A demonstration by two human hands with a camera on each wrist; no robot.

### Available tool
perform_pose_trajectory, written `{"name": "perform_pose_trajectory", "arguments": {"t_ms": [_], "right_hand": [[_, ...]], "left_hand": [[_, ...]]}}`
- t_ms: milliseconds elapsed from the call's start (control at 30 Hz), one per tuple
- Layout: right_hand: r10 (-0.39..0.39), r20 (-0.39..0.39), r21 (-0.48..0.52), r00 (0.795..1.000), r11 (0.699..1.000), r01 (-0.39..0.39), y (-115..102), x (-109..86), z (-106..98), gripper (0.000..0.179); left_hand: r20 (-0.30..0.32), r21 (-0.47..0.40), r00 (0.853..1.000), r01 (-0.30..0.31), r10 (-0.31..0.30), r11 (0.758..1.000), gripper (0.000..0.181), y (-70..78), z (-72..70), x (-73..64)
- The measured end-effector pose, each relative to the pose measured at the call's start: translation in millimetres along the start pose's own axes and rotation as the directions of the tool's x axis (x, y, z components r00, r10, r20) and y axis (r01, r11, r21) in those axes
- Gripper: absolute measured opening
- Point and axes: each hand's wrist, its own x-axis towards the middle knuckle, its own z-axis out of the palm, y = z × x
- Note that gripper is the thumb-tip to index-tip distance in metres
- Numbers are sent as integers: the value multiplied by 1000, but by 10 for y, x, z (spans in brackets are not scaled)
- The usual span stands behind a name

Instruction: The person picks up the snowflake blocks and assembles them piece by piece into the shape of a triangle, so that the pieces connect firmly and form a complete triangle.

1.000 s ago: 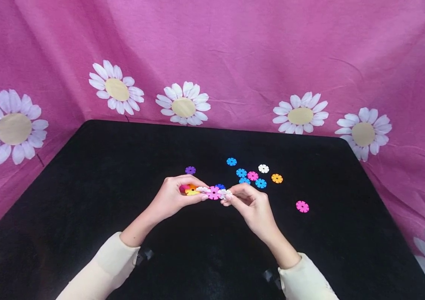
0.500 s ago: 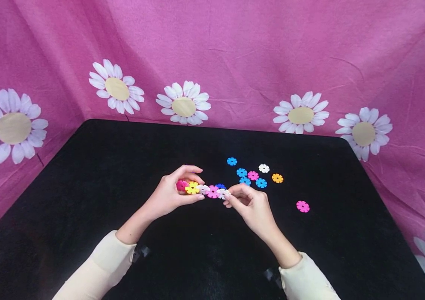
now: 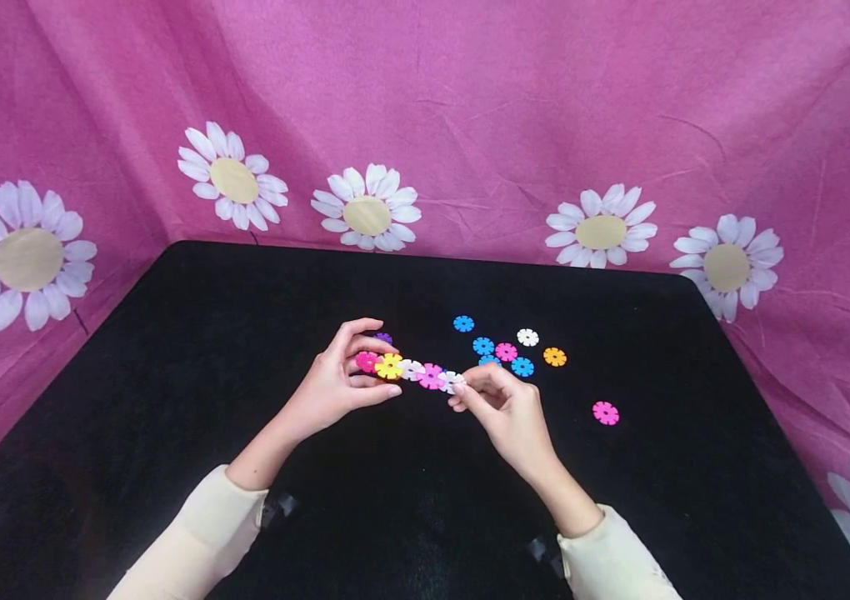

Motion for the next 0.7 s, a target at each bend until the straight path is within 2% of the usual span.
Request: {"name": "perform_pose_trajectory", "arguments": {"t_ms": [100,200,267,367,500,700], "right_hand": [[-7,-17,14,1000,1000,8,-10,-1,4,14],[-6,-32,28,999,1000,7,-22,-3,12,14],[2,-39,43,999,999,0,-29,-5,21,14],[15,-41,63,999,998,-13,-37,-5,42,13],[20,-35,68,999,998,-18,-47,1,82,12],[11,-27,67,1000,998,-10,-69,-1,137,11]], "left_hand": [[43,-32,992,120,-118,992,78,-28,-12,-10],[122,-77,965,243,-233,967,71,-62,-3,-29],[167,-109,948,291,-271,950,61,-79,46,-42],[193,-183,940,317,-282,931,46,-76,179,-58],[155,-285,940,336,-302,898,38,-21,368,-72],[100,-454,940,334,-325,826,34,21,543,-86]]}}
